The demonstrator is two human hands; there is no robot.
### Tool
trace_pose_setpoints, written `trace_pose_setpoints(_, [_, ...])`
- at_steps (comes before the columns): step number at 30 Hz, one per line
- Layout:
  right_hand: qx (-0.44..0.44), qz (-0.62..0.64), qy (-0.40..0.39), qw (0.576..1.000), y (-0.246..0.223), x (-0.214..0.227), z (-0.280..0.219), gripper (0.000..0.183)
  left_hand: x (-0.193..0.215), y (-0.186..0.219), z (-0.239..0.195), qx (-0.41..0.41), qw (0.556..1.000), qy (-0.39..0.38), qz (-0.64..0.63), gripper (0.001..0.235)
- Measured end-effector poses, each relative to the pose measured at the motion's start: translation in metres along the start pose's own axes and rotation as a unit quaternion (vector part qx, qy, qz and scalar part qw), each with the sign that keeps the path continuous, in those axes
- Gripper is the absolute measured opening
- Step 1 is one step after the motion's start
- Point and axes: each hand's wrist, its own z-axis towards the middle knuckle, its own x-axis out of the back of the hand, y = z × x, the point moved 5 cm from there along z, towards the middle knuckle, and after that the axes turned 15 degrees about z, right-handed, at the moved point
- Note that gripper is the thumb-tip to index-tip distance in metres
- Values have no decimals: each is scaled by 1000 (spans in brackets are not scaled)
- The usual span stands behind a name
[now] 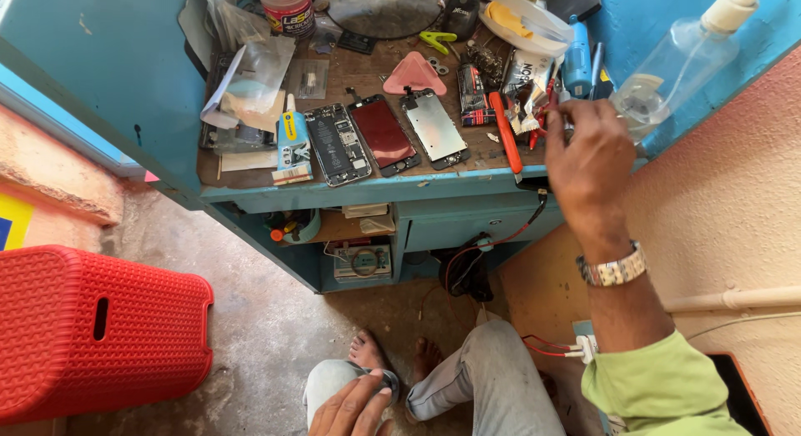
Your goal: The person disassembles a mobile phone at a workspace by removing the screen assembly, disconnecting internal ribbon cables by hand, and using a screwdriver to detach small screws and internal components from the phone body.
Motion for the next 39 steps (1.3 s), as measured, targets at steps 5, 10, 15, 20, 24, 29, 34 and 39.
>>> trace_pose_setpoints(5, [2, 233, -106, 967, -42, -25, -1, 20, -21, -4, -17, 17, 999, -32, -19, 36])
trace_pose_setpoints(10, [-55, 129, -222, 965, -83, -66, 24, 52, -44, 6, -25, 39, 997, -50, -50, 34])
trace_pose_setpoints(15, [-31, 59, -251, 966, -95, -77, 37, 69, -52, 5, -34, 80, 995, -23, -48, 27])
trace_pose_setpoints(20, [-85, 47, -302, 948, -87, -83, 38, 66, -53, -1, -43, 101, 994, -22, -47, 26])
trace_pose_setpoints(24, [-114, 90, -296, 944, -79, -87, 41, 67, -52, -6, -40, 81, 990, -81, -83, 34])
trace_pose_setpoints(29, [-218, 173, -306, 911, -57, -103, 41, 52, -43, -5, -26, 72, 981, -104, -144, 40])
trace_pose_setpoints(34, [-336, 378, -273, 819, -39, -109, 41, 43, -23, 4, 1, 90, 974, -133, -157, 36])
trace_pose_setpoints(39, [-388, 512, -286, 711, -39, -78, 26, 43, 34, 11, 78, 100, 976, -59, -183, 36])
